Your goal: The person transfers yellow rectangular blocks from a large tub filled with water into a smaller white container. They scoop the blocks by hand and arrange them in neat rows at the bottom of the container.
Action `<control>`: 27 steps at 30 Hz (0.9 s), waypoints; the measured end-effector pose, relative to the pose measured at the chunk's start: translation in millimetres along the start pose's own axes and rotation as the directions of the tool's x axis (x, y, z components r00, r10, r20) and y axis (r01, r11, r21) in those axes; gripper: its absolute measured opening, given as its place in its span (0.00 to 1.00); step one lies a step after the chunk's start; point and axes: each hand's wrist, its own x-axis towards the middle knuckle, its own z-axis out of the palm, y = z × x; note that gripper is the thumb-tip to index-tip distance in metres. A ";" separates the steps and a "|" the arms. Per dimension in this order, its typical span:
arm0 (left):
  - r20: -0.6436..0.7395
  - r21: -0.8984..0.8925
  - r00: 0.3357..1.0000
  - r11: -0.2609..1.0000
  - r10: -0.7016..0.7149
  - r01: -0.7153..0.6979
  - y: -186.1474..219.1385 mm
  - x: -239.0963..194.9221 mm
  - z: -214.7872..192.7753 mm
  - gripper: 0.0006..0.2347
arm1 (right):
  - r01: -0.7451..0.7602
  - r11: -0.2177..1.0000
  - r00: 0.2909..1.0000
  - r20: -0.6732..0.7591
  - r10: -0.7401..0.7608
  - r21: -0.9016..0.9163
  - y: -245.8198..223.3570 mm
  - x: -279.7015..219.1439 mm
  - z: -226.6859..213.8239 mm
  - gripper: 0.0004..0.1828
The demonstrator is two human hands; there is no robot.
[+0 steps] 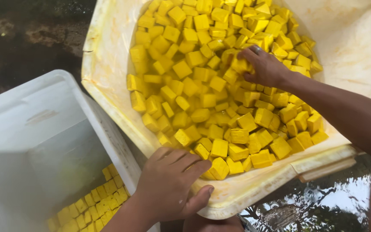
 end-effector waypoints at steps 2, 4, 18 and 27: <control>0.001 -0.010 1.000 1.000 -0.010 0.010 -0.9 -1.4 1.5 0.18 | -0.127 0.992 0.991 0.033 0.128 -0.007 -0.1 -2.6 1.3 0.32; 0.003 -0.029 1.000 0.999 -0.016 0.016 -1.2 -1.4 3.3 0.18 | -0.174 0.985 0.985 -0.013 0.174 0.012 -0.2 -7.1 4.8 0.31; 0.002 -0.012 1.000 1.000 -0.018 0.018 -0.6 -0.4 2.6 0.18 | -0.017 0.974 0.986 -0.160 0.054 0.225 -15.6 4.5 44.4 0.29; 0.001 -0.008 1.000 1.000 -0.010 0.010 -0.3 -2.1 0.6 0.18 | 0.230 0.936 0.973 -0.046 -0.226 0.266 -22.8 4.3 49.3 0.41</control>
